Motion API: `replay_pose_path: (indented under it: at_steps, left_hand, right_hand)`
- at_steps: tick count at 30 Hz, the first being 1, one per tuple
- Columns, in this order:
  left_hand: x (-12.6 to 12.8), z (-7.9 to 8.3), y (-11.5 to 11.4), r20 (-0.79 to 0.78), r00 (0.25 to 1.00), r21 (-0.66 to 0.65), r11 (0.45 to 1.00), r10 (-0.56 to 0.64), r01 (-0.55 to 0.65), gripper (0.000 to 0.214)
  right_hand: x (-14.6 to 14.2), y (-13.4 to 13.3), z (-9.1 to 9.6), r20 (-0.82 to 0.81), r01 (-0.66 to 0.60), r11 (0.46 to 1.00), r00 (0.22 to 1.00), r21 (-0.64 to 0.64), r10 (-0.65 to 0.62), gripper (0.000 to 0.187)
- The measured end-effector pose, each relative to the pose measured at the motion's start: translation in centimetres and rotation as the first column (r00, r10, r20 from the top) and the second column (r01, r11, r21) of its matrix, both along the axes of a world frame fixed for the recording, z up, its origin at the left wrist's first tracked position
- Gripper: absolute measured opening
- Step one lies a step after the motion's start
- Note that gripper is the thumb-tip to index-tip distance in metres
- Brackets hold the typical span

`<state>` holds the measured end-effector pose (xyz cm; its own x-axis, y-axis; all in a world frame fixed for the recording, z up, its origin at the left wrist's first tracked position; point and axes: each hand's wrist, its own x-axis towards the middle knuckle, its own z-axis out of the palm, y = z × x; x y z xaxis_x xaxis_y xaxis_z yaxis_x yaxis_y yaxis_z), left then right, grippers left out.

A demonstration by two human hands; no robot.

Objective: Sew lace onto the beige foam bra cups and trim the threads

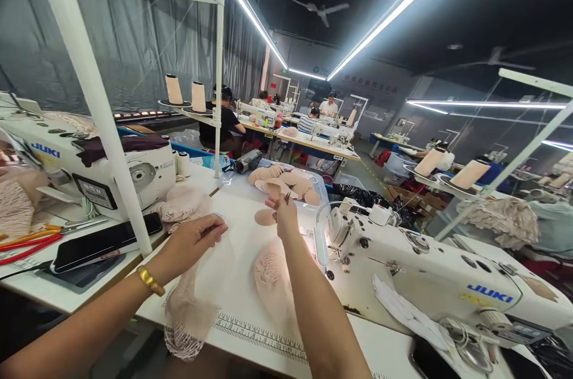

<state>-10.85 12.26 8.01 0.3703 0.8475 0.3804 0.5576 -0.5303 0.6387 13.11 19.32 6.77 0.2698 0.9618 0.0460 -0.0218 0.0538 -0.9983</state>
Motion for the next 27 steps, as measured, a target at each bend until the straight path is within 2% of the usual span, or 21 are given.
replay_pose_path:
  at_steps: [3,4,6,8,10,12,13,15,17,18,20,21,22,23,27]
  left_hand:
    - [1.3,-1.2,0.6,-0.174,0.984,0.163,0.987,0.043,-0.015,0.024]
    - [1.8,-1.7,0.2,-0.202,0.979,0.215,0.976,0.029,0.016,0.028]
    - [3.0,-2.6,-1.3,-0.280,0.957,0.294,0.942,-0.076,0.161,0.038]
    - [4.7,-3.7,-2.9,-0.379,0.893,0.298,0.882,-0.242,0.365,0.049]
    - [6.7,-4.8,-4.2,-0.465,0.815,0.276,0.819,-0.345,0.504,0.054]
    - [8.5,-5.6,-5.1,-0.511,0.757,0.231,0.783,-0.408,0.577,0.032]
    - [9.3,-5.7,-5.4,-0.518,0.742,0.214,0.775,-0.426,0.595,0.023]
    - [10.2,-5.5,-6.2,-0.430,0.756,0.146,0.789,-0.492,0.597,0.017]
    - [10.5,-4.8,-7.3,-0.177,0.787,-0.050,0.804,-0.591,0.593,0.011]
    - [10.4,-4.5,-8.0,-0.009,0.785,-0.193,0.771,-0.620,0.607,0.013]
    - [10.1,-4.2,-9.4,0.268,0.754,-0.434,0.624,-0.600,0.650,0.029]
    - [9.9,-4.4,-10.1,0.351,0.742,-0.502,0.554,-0.571,0.664,0.036]
    - [9.8,-4.7,-10.7,0.401,0.739,-0.541,0.511,-0.541,0.668,0.041]
    - [9.6,-5.1,-11.2,0.426,0.749,-0.561,0.502,-0.507,0.658,0.044]
    - [9.5,-6.5,-12.7,0.426,0.813,-0.610,0.537,-0.397,0.582,0.043]
  right_hand:
    - [2.7,-5.8,-2.1,0.151,-0.081,0.997,0.985,0.005,0.079,0.025]
    - [3.5,-8.2,-2.6,0.214,-0.103,0.995,0.972,0.006,0.099,0.022]
    - [5.1,-13.0,-3.5,0.323,-0.124,0.992,0.940,0.007,0.115,0.021]
    - [6.2,-17.2,-4.3,0.398,-0.130,0.991,0.910,0.009,0.116,0.024]
    - [6.6,-20.5,-4.9,0.451,-0.156,0.988,0.883,0.013,0.133,0.027]
    - [6.5,-22.8,-5.6,0.521,-0.200,0.978,0.842,0.057,0.142,0.041]
    - [6.3,-23.7,-5.9,0.549,-0.211,0.973,0.826,0.094,0.126,0.040]
    - [6.0,-25.0,-6.2,0.540,-0.183,0.970,0.839,0.159,0.070,0.024]
    - [5.7,-26.2,-6.3,0.362,-0.097,0.984,0.932,0.150,0.037,0.030]
    - [5.7,-26.8,-6.3,0.216,-0.048,0.992,0.976,0.117,0.022,0.034]
    - [5.7,-27.9,-6.1,-0.069,0.038,0.998,0.997,0.047,-0.035,0.038]
    - [5.8,-28.3,-6.1,-0.156,0.073,0.997,0.986,0.030,-0.068,0.039]
    - [5.9,-28.7,-6.2,-0.195,0.104,0.994,0.976,0.024,-0.097,0.040]
    - [5.9,-29.0,-6.3,-0.198,0.124,0.992,0.973,0.025,-0.117,0.040]
    - [6.2,-30.1,-7.1,-0.148,0.202,0.979,0.969,0.002,-0.200,0.041]
